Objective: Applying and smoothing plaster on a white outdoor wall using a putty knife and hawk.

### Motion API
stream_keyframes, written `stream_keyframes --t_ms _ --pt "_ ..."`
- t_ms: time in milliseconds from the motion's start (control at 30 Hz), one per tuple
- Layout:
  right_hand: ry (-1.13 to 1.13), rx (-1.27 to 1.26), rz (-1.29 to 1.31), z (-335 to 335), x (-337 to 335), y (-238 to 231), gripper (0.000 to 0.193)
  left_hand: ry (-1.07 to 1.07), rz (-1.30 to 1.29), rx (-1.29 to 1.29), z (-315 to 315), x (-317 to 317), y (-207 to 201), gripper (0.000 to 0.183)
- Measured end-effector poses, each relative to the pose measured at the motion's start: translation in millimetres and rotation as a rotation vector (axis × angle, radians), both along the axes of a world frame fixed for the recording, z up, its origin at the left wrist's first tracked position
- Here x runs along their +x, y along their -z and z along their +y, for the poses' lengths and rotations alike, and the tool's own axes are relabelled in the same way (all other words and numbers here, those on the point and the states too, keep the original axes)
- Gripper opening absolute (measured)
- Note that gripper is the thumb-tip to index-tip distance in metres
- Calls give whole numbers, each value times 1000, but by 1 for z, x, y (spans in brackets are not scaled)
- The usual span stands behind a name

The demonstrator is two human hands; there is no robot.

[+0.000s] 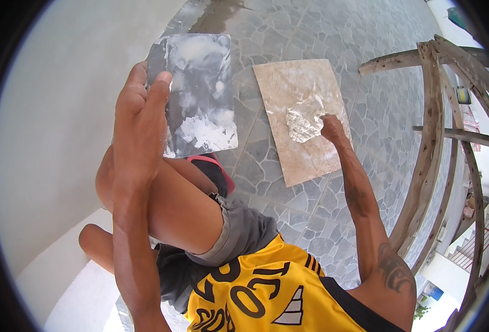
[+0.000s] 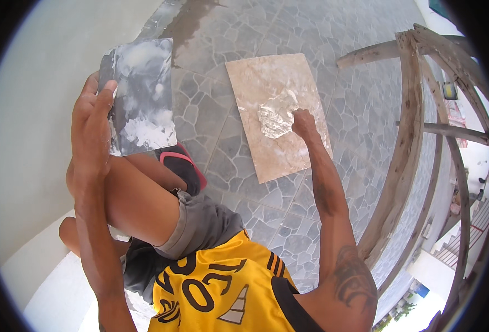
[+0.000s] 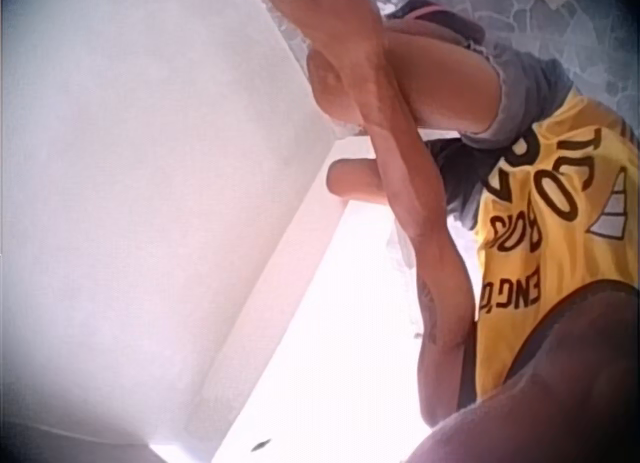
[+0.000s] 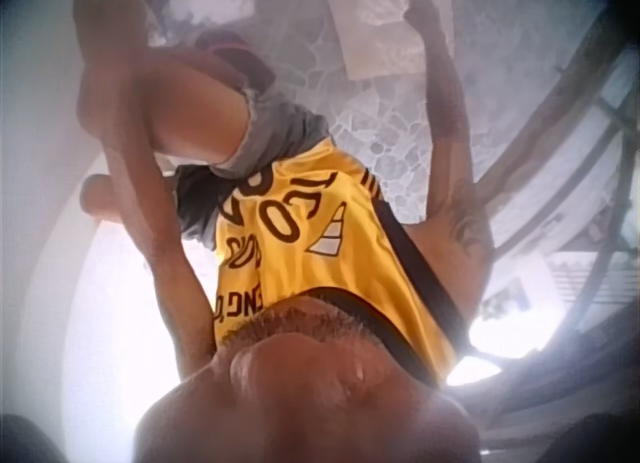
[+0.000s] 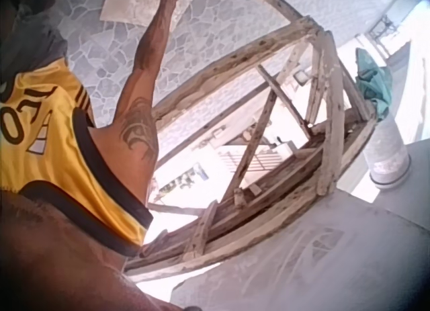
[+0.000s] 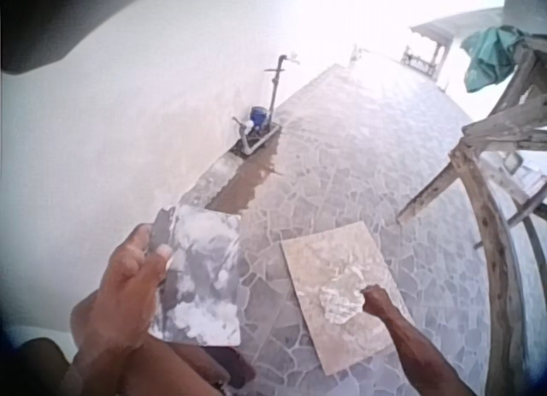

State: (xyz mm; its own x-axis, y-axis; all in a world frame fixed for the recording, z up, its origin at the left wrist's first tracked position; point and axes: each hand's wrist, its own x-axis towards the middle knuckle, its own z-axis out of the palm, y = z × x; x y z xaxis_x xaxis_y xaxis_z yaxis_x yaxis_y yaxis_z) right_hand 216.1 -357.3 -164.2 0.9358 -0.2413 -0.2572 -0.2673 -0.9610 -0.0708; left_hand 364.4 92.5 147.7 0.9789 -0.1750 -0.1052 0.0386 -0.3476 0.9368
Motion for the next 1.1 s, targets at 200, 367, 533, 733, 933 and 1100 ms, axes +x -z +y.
stream_keyframes --t_ms 200,367,533,733,933,1100 --pt "-68 -121 52 2 -8 25 36 -2 1 -133 -5 1 4 71" --pt "-15 -26 -133 -18 -5 21 26 97 31 -140 5 4 -2 69" --pt "-77 -20 48 -8 -15 32 40 9 4 -129 -8 -4 -4 66" --pt "88 -94 -115 -38 -18 34 16 8 -37 -170 -10 -2 1 66" --pt "73 91 -172 -18 -11 24 19 42 47 -99 2 -2 -7 68" --pt "67 -42 2 -12 -24 39 25 14 -24 -177 -11 2 5 67"
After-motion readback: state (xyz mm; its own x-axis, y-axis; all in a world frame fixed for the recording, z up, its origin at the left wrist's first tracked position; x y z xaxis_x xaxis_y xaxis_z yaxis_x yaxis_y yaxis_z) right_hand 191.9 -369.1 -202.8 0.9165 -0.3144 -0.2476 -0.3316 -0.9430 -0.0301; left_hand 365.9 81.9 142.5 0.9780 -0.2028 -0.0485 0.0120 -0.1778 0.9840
